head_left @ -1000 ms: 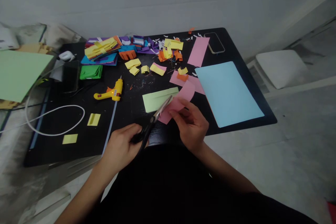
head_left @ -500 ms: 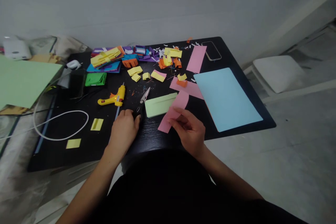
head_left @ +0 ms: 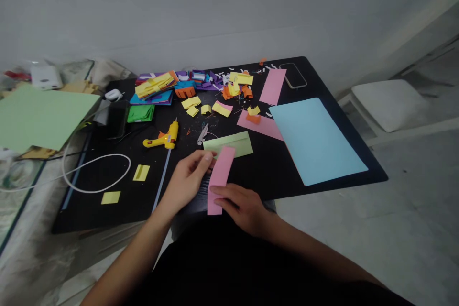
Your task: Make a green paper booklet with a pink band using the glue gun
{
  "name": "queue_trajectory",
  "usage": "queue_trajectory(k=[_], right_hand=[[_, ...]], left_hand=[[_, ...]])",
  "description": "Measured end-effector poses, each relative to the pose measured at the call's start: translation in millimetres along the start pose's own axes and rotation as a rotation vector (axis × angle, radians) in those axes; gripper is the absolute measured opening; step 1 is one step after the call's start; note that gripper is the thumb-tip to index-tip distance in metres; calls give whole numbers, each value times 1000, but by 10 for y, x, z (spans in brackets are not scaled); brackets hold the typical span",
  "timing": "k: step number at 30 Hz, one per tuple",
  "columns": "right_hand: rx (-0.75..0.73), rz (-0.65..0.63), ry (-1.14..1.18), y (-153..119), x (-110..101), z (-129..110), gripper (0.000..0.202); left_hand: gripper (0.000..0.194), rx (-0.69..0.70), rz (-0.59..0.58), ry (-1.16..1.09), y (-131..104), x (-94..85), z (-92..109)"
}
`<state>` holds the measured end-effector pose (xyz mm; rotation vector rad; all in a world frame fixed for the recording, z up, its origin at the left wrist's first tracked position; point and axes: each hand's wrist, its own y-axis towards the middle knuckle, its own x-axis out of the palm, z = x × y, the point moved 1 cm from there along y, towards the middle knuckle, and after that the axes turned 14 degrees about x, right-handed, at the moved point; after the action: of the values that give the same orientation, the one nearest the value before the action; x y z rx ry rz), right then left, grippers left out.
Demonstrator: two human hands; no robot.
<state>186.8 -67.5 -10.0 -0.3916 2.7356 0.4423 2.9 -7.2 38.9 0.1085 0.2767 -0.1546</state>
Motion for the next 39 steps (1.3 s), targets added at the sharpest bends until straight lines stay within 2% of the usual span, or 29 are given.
queue_trajectory(k=[2,4,8,10,13,14,16,19,21,26,35,39], right_hand=[[-42,-84,-47,-57,43,21,42],[-84,-158,-85,-103,72,53,42],[-72,-214,-103,-137,121,102,42],[-17,-190,-68,-125,136,93,35],[72,-149,39,-64,100,18,9],[96,-131,82,-29,64,-19,7],[159,-52,180,73,-42,-95,22],[343,105,347,290,-222,-179,15],[396,163,436,446,-312,-219,21],[418,178,490,661,-385,-270,15],[379,232,435,589,-364,-300,8],[368,249,412,581,-369,-331,8]], left_hand=[[38,-59,16,-182,23,74,-9],[31,-75,98,-283,40,112,-20],[34,-22,235,-367,28,101,-12],[35,13,252,-362,6,74,8],[32,59,282,-315,-32,33,46],[30,71,293,-292,-47,25,59],[28,92,306,-255,-80,24,84],[28,119,302,-227,-138,56,117],[27,132,292,-212,-177,84,136],[23,161,285,-149,-250,118,181],[24,147,295,-128,-276,135,192],[14,142,290,-169,-258,111,208]])
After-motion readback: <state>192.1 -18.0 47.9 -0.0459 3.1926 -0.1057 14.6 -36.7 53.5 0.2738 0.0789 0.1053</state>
